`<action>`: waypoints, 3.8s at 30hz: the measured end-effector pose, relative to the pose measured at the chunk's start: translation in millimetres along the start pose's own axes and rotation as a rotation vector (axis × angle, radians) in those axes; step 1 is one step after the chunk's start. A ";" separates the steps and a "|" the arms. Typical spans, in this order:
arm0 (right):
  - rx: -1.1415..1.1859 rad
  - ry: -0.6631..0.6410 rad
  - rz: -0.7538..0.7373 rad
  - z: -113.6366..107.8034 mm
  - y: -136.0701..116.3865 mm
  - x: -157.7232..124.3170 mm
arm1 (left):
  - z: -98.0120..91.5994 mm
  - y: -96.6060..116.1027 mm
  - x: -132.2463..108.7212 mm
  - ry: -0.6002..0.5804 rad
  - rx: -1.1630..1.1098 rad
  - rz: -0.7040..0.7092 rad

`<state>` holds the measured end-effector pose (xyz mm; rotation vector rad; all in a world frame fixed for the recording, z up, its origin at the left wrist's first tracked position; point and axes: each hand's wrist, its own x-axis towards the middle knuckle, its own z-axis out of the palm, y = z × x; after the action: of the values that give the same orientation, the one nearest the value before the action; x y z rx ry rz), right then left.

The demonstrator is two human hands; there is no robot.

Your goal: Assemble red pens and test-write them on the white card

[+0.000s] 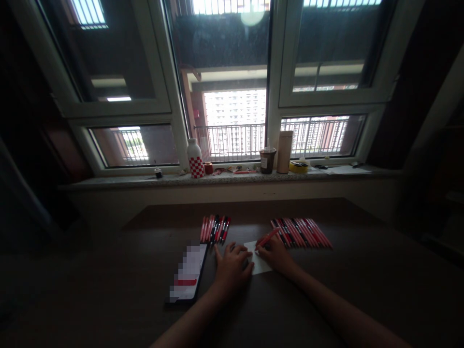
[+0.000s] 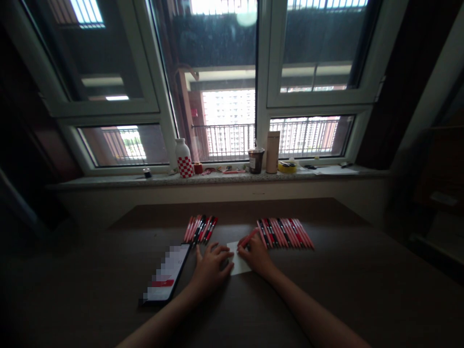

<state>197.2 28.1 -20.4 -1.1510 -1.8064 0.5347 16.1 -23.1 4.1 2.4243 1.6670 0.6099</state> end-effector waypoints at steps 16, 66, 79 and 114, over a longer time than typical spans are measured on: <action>-0.010 0.054 0.032 0.6 1.6 -0.7 | 0.5 1.5 -0.3 -0.007 0.021 -0.018; 0.249 0.098 0.070 -9.1 -1.1 -1.4 | 9.6 -8.3 0.8 0.138 0.048 -0.025; 0.519 0.128 0.150 -3.9 8.1 0.0 | 10.8 -8.1 0.6 0.191 0.082 -0.057; 0.841 0.057 0.197 -8.7 -12.1 -6.9 | 15.7 -8.4 -1.1 0.114 0.159 -0.075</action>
<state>199.9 15.4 -10.2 -0.7310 -1.2021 1.2160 14.8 -19.2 -13.2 2.4613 1.9113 0.6381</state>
